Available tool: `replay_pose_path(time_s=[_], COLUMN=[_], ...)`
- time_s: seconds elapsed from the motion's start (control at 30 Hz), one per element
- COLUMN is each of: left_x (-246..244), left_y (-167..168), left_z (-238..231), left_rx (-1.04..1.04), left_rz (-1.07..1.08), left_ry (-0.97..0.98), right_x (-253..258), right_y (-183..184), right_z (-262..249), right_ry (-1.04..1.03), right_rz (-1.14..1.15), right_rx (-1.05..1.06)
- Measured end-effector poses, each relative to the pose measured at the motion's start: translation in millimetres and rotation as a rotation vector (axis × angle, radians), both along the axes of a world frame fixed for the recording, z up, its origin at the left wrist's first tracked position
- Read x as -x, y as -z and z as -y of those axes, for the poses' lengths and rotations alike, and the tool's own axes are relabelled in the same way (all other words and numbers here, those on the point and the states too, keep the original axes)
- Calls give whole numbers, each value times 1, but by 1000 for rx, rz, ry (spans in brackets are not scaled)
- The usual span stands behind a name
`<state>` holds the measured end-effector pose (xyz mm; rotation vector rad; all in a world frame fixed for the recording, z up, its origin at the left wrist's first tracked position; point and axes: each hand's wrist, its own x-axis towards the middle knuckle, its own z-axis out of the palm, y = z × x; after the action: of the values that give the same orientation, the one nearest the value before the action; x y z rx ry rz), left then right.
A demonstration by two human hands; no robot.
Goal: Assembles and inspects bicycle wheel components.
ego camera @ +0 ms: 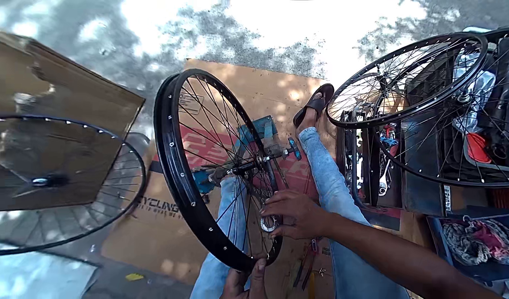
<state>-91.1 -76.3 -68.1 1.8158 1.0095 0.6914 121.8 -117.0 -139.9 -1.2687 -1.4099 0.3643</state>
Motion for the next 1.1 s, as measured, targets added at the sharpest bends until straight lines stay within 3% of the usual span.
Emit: replay_pose_path(time_s=[0.27, 0.43, 0.67, 0.77, 0.97, 1.1], left_x=[-53, -45, -63, -63, -59, -59], left_y=[-71, -52, -27, -21, -18, -20], left_z=[-56, -48, -35, -34, -34, -37], left_rx=[-32, -25, -152, -148, -102, -73], left_rz=[186, 275, 365, 395, 443, 439], left_ry=[-113, -29, -263, -274, -260, -271], right_x=[3, 7, 4, -8, 0, -5], right_y=[-10, -20, -7, -5, -1, -3], right_z=[-44, -62, -68, -67, -67, -72], right_ry=[11, 101, -106, -159, -109, -261], right_rz=[-122, -207, -84, -23, -192, -192], right_rx=[-206, -249, -303, -276, -265, -235])
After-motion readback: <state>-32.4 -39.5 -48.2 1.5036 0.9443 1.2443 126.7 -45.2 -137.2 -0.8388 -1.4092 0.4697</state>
